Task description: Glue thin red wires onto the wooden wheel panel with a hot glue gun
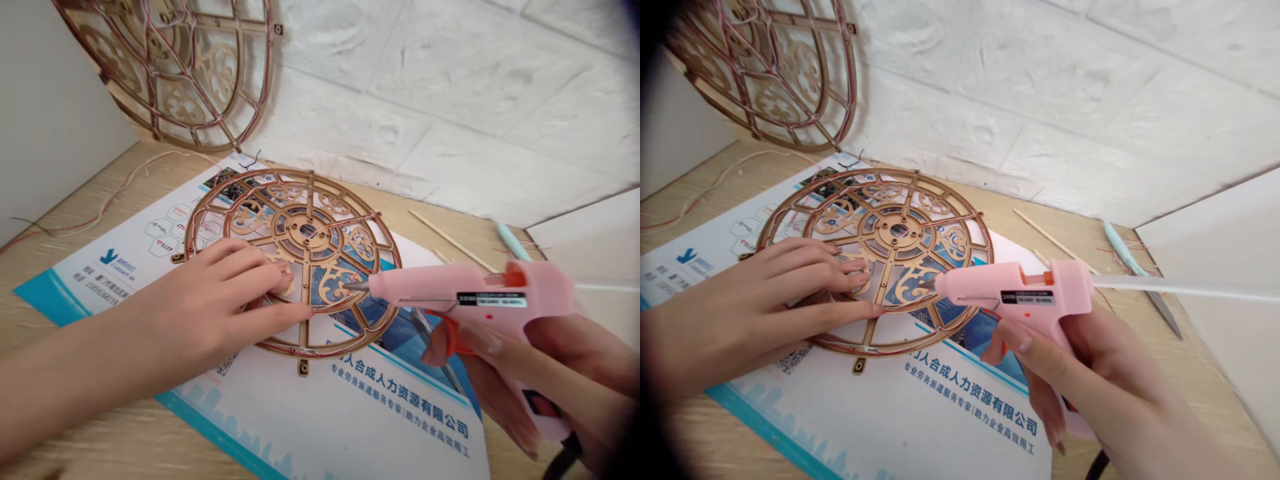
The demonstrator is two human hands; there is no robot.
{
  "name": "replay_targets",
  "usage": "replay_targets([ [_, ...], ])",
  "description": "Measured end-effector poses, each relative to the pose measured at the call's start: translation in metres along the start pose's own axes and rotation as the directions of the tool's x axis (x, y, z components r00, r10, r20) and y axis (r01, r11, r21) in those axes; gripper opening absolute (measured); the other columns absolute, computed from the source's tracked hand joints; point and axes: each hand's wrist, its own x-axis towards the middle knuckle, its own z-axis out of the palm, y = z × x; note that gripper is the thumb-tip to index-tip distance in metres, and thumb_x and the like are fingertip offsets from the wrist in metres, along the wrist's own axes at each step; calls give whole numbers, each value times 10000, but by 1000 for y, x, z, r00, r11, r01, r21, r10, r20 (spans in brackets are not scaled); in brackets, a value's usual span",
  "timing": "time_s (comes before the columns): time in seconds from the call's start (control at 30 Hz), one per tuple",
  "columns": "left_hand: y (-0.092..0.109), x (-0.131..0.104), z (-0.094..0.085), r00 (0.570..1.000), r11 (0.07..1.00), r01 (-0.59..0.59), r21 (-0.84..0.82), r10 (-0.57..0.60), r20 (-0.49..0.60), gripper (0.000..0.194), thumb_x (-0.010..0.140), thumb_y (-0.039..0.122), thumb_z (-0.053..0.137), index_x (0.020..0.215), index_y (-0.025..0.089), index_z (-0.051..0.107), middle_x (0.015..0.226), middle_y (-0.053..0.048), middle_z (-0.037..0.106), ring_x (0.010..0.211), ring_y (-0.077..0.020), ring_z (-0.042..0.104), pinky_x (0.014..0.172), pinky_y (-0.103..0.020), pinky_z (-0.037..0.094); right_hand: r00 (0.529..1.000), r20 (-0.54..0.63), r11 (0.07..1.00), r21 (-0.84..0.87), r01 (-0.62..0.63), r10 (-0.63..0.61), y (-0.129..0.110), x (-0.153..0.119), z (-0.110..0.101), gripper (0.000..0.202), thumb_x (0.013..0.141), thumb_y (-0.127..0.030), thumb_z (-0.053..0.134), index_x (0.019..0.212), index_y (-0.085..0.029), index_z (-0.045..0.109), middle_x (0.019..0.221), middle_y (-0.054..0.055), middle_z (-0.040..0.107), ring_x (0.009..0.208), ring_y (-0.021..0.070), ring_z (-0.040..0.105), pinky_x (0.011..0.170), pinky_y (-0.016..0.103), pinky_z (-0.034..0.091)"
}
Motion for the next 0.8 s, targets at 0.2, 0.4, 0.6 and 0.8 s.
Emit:
replay_targets([
  [0.2, 0, -1, 0, 1000, 1000, -5, 16, 4, 15, 384, 1076, 87, 331, 1313, 205, 608, 1113, -59, 663, 1116, -253, 559, 1007, -405, 374, 995, 92, 998, -53, -27, 32, -3, -1, 5, 358, 997, -596, 596, 959, -270, 739, 401, -29, 504, 338, 118, 385, 335, 236, 293],
  [0.4, -1, -1, 1, 1000, 1000, 0, 11, 0, 18, 395, 1074, 72, 329, 1328, 208, 599, 1112, -58, 664, 1108, -251, 559, 1001, -409, 369, 999, 46, 998, -62, 4, -1, -4, -1, 7, 392, 985, -615, 605, 929, -255, 750, 378, -34, 470, 332, 110, 363, 325, 227, 269],
  [0.6, -1, -1, -1, 1000, 1000, 3, 19, -3, 12, 385, 1052, 65, 356, 1274, 218, 631, 1106, -52, 681, 1116, -244, 575, 996, -381, 392, 999, 32, 998, -71, 4, -2, -3, 0, 6, 380, 988, -599, 604, 884, -264, 749, 368, -26, 470, 329, 111, 349, 320, 229, 235],
  [0.8, 0, 1, -1, 1000, 1000, 0, 23, 0, 0, 397, 1037, 50, 354, 1258, 215, 640, 1105, -58, 694, 1106, -240, 596, 975, -373, 409, 999, -28, 997, -74, -25, 23, -8, 1, 3, 363, 960, -613, 644, 954, -267, 754, 374, -34, 461, 336, 121, 347, 340, 253, 267],
])
